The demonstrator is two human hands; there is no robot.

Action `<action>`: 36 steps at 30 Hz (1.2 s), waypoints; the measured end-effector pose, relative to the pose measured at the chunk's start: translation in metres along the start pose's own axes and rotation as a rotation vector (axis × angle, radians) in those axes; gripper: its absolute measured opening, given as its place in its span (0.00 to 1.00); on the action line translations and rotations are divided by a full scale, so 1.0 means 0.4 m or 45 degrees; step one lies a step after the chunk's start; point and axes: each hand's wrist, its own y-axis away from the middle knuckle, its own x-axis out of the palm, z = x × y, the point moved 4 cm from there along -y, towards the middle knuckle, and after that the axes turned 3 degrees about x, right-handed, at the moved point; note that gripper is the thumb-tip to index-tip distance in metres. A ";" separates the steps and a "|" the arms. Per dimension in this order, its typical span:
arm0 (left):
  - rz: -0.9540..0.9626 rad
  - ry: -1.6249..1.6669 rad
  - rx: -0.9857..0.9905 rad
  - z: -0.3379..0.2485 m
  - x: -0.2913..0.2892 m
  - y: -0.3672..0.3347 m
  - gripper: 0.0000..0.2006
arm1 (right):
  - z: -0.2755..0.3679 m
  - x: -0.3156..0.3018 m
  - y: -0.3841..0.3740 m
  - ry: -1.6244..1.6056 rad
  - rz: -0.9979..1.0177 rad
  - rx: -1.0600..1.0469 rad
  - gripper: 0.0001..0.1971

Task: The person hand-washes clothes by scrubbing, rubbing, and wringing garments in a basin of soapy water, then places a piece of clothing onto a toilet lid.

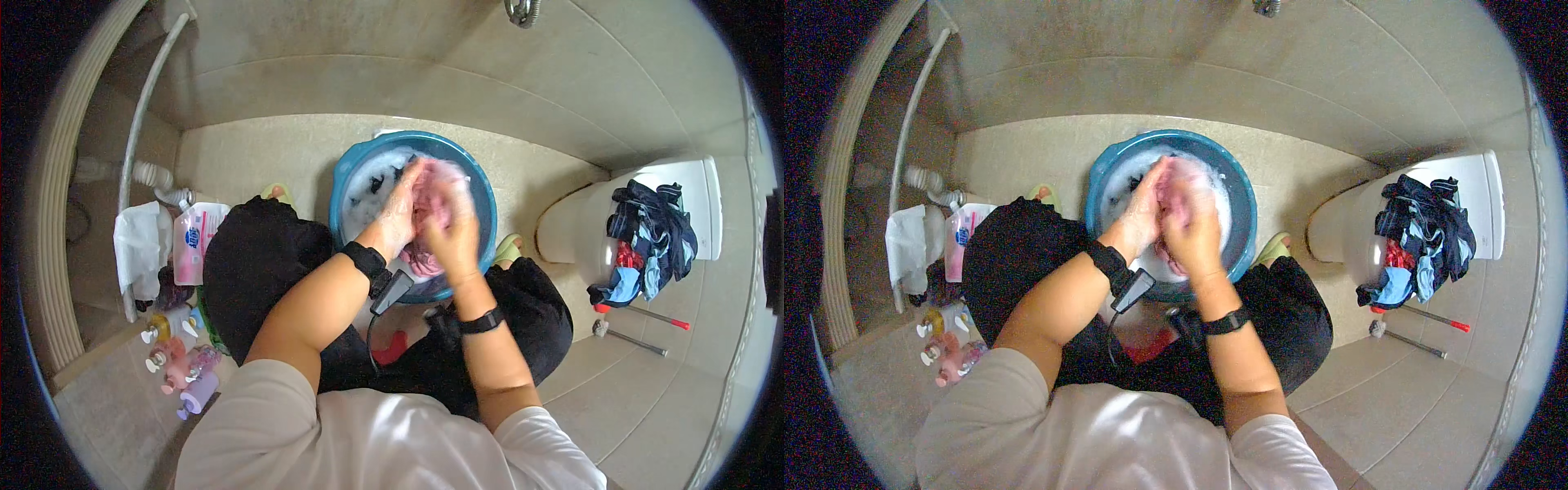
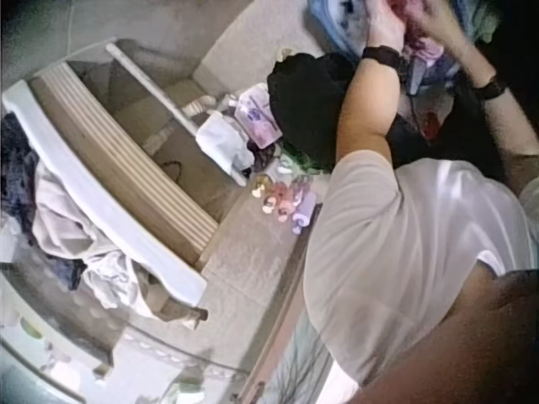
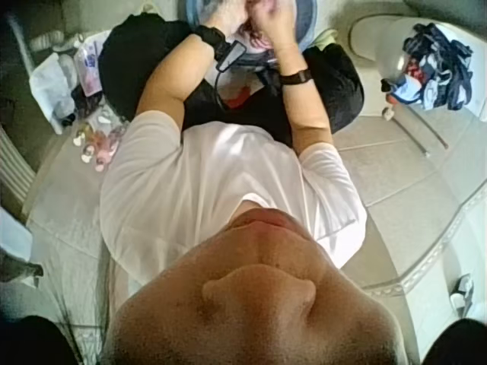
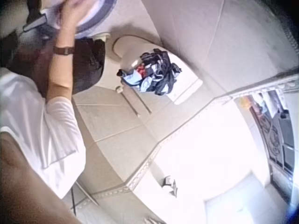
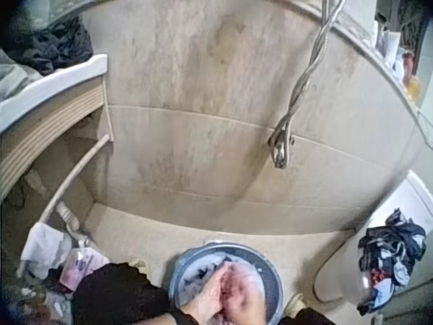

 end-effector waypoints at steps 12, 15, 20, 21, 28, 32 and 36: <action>-0.040 -0.605 0.156 0.077 -0.041 0.005 0.11 | -0.153 0.021 -0.096 0.085 0.028 0.800 0.06; 0.140 -0.941 0.031 0.103 -0.020 -0.023 0.07 | -0.396 0.023 -0.027 -0.575 0.104 0.794 0.15; -0.100 -0.393 0.262 -0.014 -0.081 -0.030 0.15 | -0.171 0.031 0.033 -1.506 0.361 1.075 0.27; -0.071 -0.386 0.258 -0.020 -0.093 -0.038 0.17 | -0.111 0.012 0.026 -1.064 0.301 0.742 0.26; 0.329 -0.517 0.424 0.010 -0.091 -0.006 0.13 | 0.078 0.082 0.008 0.115 -0.091 -0.091 0.06; 0.529 -0.330 -0.143 0.055 0.146 0.061 0.12 | -0.232 -0.018 -0.066 0.072 -0.165 0.392 0.09; 0.230 -0.654 -0.136 0.006 0.028 0.051 0.15 | -0.238 -0.099 -0.038 0.171 0.065 0.503 0.12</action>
